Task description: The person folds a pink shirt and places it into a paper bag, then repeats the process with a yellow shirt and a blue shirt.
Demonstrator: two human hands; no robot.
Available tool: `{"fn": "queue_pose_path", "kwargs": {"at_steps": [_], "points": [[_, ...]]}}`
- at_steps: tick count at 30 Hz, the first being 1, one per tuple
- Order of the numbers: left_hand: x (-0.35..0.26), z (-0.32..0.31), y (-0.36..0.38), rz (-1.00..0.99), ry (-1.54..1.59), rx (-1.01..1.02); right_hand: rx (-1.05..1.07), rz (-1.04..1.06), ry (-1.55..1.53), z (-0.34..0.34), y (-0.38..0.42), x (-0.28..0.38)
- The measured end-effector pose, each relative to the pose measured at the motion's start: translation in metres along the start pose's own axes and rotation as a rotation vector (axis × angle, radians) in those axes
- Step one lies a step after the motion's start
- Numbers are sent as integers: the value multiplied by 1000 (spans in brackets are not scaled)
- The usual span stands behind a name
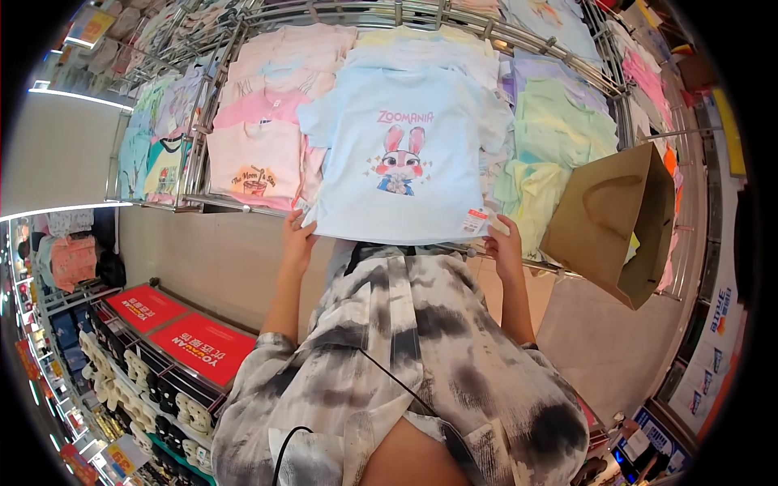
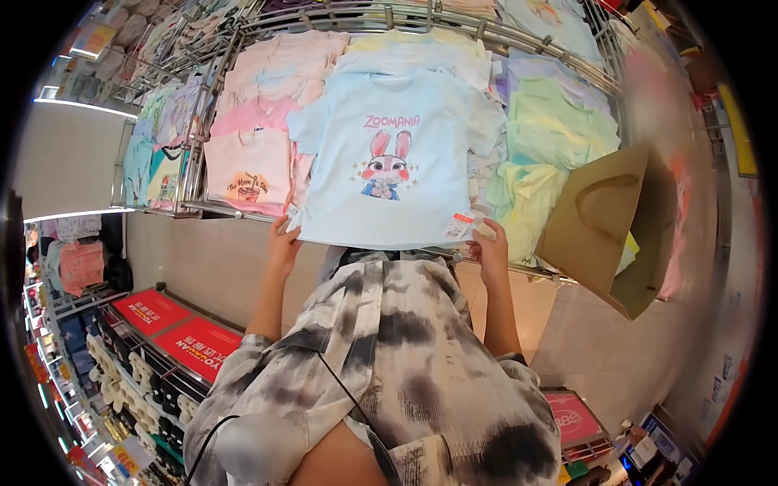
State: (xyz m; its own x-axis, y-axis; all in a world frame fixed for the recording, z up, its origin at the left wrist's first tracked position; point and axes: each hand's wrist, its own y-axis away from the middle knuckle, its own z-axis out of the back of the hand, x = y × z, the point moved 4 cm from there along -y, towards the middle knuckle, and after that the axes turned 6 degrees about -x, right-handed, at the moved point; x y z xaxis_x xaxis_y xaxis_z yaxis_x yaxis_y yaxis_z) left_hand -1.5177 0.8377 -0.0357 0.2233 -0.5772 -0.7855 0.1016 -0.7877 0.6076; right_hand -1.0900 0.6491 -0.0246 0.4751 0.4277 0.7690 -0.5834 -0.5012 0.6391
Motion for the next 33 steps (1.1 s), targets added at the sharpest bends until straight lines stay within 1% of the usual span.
{"fn": "queue_pose_path", "kwargs": {"at_steps": [2, 3, 6, 9, 11, 12, 14, 15, 17, 18, 19, 21, 23, 26, 27, 29, 30, 33], "points": [[0, 1, 4, 16, 35, 13, 35, -63, -186, 5, 13, 12], [2, 3, 4, 23, 1, 10, 32, -63, -220, 8, 17, 16], [7, 8, 9, 39, -125, 3, 63, -36, -114, 17, 36, 20], [17, 11, 18, 25, -278, 9, 74, 32, 151, 27, 37, -3], [21, 11, 20, -6, -462, 18, 78, 62, 366, 33, 34, -20], [23, 11, 20, -21, -550, 19, 52, 133, 461, 40, 30, -27], [20, 11, 15, -187, -739, 12, 5, 276, 650, 49, 17, -37], [17, 12, 8, -273, -833, 5, -40, 299, 697, 51, 16, -25], [10, 20, -16, -621, -917, -75, -80, 380, 615, 61, -14, -24], [-4, 14, -22, -799, -954, -113, -102, 421, 571, 60, -26, -15], [-12, 10, -35, -733, -878, -95, -63, 323, 433, 58, -41, -11], [-26, -5, -63, -592, -724, -55, -57, 194, 231, 35, -71, 0], [-29, -31, -94, -381, -557, -30, -28, 60, 35, 8, -98, 6], [-30, -71, -138, -63, -356, 31, -32, -124, -149, -24, -145, -4], [-26, -79, -151, 45, -297, 54, -46, -139, -181, -30, -163, -10], [-12, -85, -183, 181, -153, 29, -75, -165, -242, -37, -196, -18], [-6, -88, -194, 250, -81, 19, -91, -183, -249, -44, -199, -13], [-5, -91, -204, 278, 19, -92, -173, -259, -264, -55, -193, -1]]}}
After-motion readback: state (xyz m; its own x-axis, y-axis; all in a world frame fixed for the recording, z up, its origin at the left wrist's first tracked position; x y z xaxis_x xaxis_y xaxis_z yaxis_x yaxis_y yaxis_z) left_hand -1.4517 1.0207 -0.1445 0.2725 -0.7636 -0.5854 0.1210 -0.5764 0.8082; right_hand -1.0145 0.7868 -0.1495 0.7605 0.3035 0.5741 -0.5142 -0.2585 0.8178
